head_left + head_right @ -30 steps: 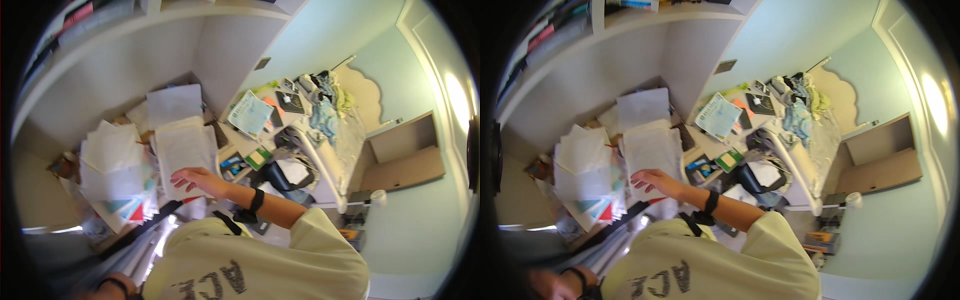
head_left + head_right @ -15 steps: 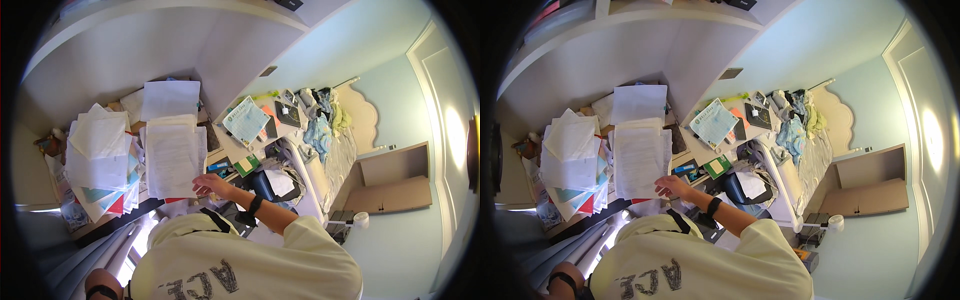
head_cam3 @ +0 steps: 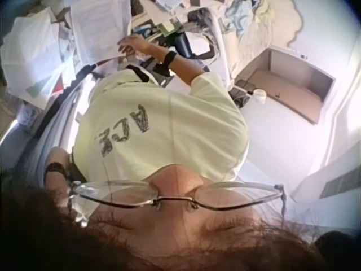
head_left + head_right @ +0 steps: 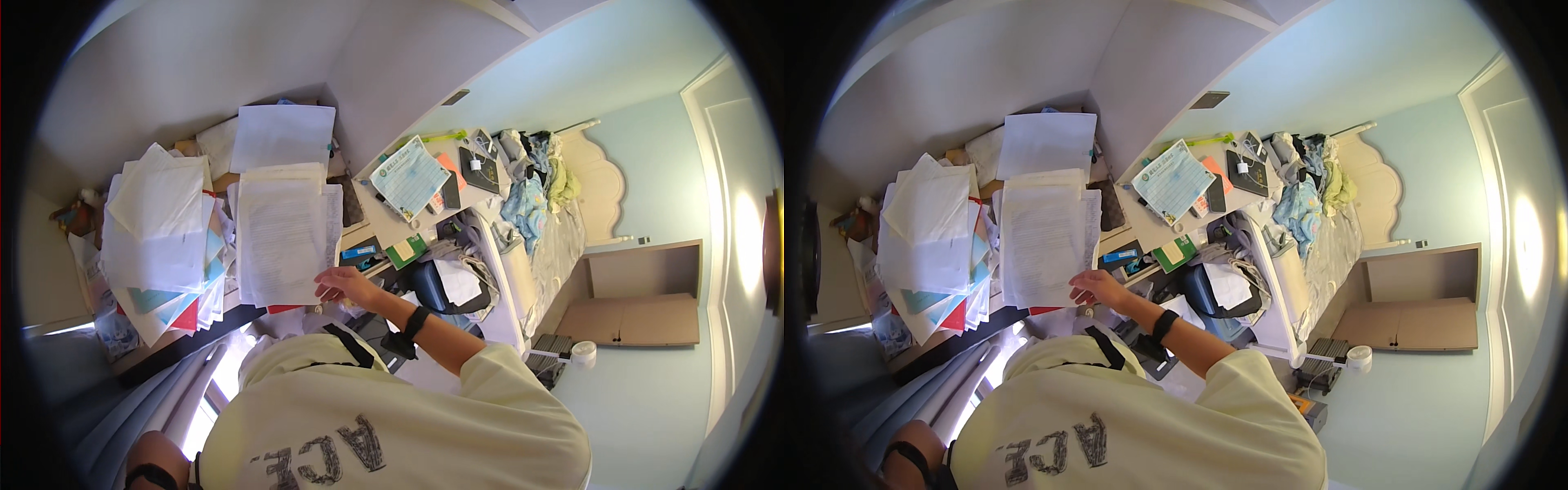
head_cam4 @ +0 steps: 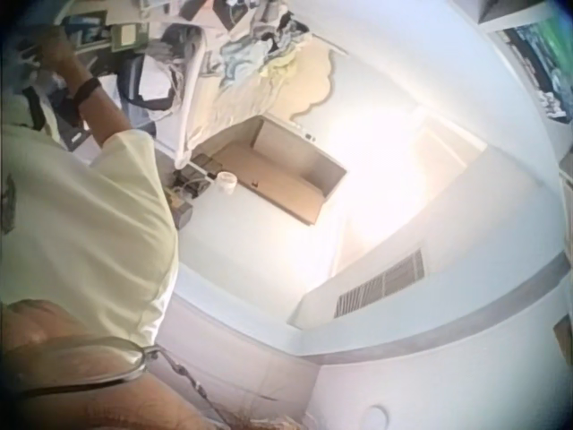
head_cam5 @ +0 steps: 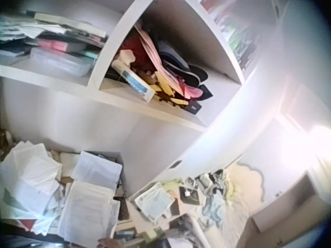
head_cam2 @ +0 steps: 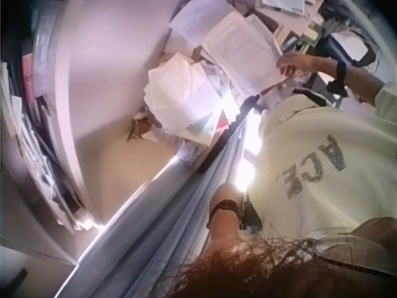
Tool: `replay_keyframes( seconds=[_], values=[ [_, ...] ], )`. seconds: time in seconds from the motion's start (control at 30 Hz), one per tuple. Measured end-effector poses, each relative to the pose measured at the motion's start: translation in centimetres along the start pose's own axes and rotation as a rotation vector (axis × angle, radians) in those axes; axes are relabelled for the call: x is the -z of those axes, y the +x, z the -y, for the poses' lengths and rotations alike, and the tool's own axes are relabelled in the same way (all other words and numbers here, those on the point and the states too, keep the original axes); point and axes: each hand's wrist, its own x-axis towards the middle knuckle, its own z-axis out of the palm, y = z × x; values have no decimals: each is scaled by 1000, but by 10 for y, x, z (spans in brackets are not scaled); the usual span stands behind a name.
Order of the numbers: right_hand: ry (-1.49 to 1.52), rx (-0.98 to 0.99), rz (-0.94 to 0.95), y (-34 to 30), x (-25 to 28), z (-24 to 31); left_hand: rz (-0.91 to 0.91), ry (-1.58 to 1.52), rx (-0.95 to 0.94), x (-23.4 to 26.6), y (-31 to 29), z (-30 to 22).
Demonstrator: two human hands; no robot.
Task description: The person walks into a cluttered bedroom and begins sorting through a large pile of papers and documents on a desk. They pick up stacks of paper, flip through them, and move them between the desk and a shelf above. The person also handles a red notebook and a light blue folder, placing them on the bed.
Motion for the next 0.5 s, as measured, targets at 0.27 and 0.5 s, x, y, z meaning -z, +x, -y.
replay_keyframes(
  seconds=[0.27, 0.5],
  values=[
    [9, 19, 2, -2, 2, -1, 4, 16, 11, 1, 3, -11],
    [-35, 46, -33, -7, 2, 0, 13, 5, 8, 7, 0, -16]
  ],
)
